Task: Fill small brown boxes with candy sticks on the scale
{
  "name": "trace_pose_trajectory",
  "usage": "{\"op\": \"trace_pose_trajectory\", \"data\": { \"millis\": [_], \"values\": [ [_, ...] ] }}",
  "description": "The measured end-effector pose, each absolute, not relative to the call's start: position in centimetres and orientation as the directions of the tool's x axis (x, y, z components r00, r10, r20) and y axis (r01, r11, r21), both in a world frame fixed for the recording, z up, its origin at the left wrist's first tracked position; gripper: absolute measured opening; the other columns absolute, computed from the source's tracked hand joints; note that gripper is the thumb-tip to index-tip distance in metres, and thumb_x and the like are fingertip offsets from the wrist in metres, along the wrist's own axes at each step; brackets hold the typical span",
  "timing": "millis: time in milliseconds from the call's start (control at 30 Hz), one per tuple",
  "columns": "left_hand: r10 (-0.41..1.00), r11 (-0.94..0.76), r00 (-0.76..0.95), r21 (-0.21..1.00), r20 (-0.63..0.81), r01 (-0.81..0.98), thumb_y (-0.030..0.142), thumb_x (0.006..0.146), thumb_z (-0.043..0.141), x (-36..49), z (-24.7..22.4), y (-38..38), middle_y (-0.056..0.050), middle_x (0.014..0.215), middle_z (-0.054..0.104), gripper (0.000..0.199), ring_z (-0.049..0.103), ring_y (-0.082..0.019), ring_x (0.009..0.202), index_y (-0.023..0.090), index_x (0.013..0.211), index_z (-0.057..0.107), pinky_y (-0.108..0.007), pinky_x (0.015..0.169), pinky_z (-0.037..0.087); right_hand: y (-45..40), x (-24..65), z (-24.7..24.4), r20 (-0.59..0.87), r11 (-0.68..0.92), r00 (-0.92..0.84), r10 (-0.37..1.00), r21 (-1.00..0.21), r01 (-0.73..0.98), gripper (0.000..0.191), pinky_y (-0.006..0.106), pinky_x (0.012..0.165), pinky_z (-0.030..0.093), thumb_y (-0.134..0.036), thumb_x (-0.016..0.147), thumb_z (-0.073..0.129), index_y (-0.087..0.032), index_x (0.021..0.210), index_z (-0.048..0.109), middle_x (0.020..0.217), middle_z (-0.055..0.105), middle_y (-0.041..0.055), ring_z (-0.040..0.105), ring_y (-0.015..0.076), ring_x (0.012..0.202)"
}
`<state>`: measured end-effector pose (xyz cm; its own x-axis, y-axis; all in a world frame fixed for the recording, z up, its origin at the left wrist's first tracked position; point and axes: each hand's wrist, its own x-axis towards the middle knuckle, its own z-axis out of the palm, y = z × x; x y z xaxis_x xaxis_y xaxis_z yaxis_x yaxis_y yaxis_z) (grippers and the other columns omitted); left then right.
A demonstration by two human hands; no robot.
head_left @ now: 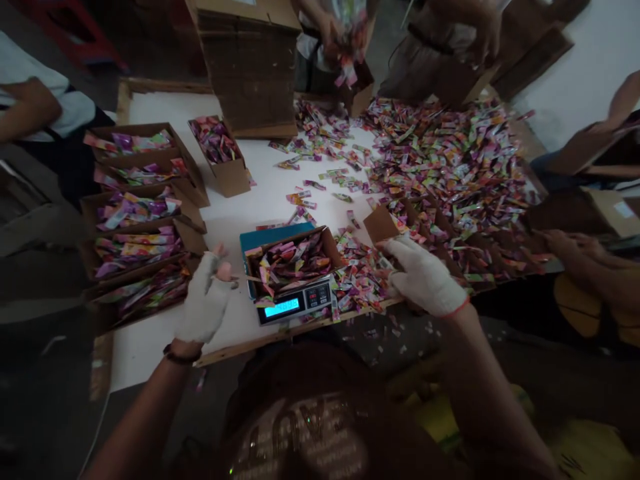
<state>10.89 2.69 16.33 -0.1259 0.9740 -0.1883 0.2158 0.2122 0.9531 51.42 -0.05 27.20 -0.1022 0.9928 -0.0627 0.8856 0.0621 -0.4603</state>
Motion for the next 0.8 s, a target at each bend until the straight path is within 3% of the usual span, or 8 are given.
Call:
{"op": "trace_pose_trajectory", "data": {
  "millis": [67,167,333,433,567,667,733,800],
  "values": [
    [0.957,0.235,-0.210,0.959,-0.201,0.155,0.081,0.090,0.076,10.0,16.5,2.2,-0.021,0.160,0.069,0.092,0.074,-0.023,0.085,0.023,0.160,0.067,-0.040,0.076,0.068,0.3,48.6,26.5,-0.068,0.194,-0.263,0.962,-0.506,0.840,0.042,0.039,0.106,0.062,-0.015,0.092,0.075,-0.020,0.133,0.079,0.125,0.076,0.0121,0.075,0.0283,0.118],
    [0.934,0.252,-0.296,0.957,-0.201,0.146,0.084,0.086,0.079,8.7,17.0,1.1,-0.020,0.157,0.070,0.092,0.074,-0.021,0.082,0.022,0.154,0.070,-0.038,0.074,0.068,2.0,43.2,26.0,-0.194,0.314,-0.478,0.857,-0.539,0.782,0.045,0.038,0.114,0.059,-0.013,0.096,0.077,-0.018,0.141,0.077,0.139,0.073,0.0133,0.073,0.0272,0.130],
    [0.875,0.347,-0.396,0.932,-0.280,0.108,0.086,0.080,0.082,7.6,17.9,-1.6,-0.018,0.144,0.075,0.092,0.072,-0.016,0.079,0.017,0.140,0.074,-0.031,0.070,0.065,5.1,37.7,26.8,-0.535,0.350,-0.458,0.710,-0.296,0.889,0.047,0.038,0.102,0.061,-0.039,0.102,0.084,-0.021,0.145,0.079,0.150,0.070,0.0150,0.076,0.0309,0.125],
    [0.837,0.404,-0.424,0.913,-0.346,0.053,0.082,0.074,0.085,8.1,18.4,-2.9,-0.017,0.136,0.076,0.090,0.073,-0.018,0.081,0.016,0.135,0.071,-0.031,0.070,0.066,6.0,36.6,27.0,-0.615,0.453,-0.473,0.631,-0.203,0.868,0.030,0.035,0.097,0.059,-0.031,0.110,0.070,-0.020,0.135,0.085,0.143,0.075,0.0145,0.077,0.0293,0.125],
    [0.835,0.434,-0.390,0.900,-0.389,0.032,0.075,0.063,0.091,9.3,18.9,-3.3,-0.014,0.118,0.079,0.090,0.072,-0.021,0.078,0.017,0.128,0.069,-0.038,0.071,0.067,5.9,38.1,28.1,-0.551,0.487,-0.518,0.654,-0.218,0.846,0.028,0.030,0.093,0.055,-0.017,0.112,0.059,-0.018,0.118,0.086,0.126,0.080,0.0127,0.076,0.0238,0.116],
    [0.885,0.394,-0.326,0.907,-0.331,0.149,0.071,0.071,0.086,10.0,19.4,-3.2,-0.010,0.102,0.079,0.071,0.073,-0.023,0.079,0.019,0.117,0.073,-0.040,0.074,0.066,4.8,43.1,29.9,-0.407,0.417,-0.511,0.757,-0.300,0.858,0.023,0.030,0.090,0.052,-0.014,0.107,0.060,-0.018,0.099,0.081,0.107,0.080,0.0094,0.073,0.0212,0.099],
    [0.952,0.291,-0.188,0.906,-0.242,0.307,0.066,0.079,0.082,10.4,19.7,-3.1,-0.006,0.091,0.076,0.056,0.070,-0.022,0.073,0.020,0.112,0.075,-0.036,0.067,0.061,3.6,47.6,31.1,-0.342,0.365,-0.466,0.816,-0.321,0.874,0.023,0.030,0.085,0.051,-0.012,0.102,0.060,-0.020,0.088,0.075,0.095,0.077,0.0065,0.070,0.0203,0.089],
    [0.994,0.080,0.030,0.863,-0.109,0.499,0.057,0.083,0.082,11.0,19.8,-3.0,-0.003,0.085,0.072,0.047,0.065,-0.021,0.069,0.021,0.114,0.078,-0.033,0.061,0.054,2.2,51.7,31.8,-0.331,0.306,-0.396,0.856,-0.294,0.906,0.017,0.031,0.080,0.051,-0.014,0.097,0.063,-0.023,0.086,0.073,0.089,0.075,0.0054,0.069,0.0214,0.084]
  ]
}}
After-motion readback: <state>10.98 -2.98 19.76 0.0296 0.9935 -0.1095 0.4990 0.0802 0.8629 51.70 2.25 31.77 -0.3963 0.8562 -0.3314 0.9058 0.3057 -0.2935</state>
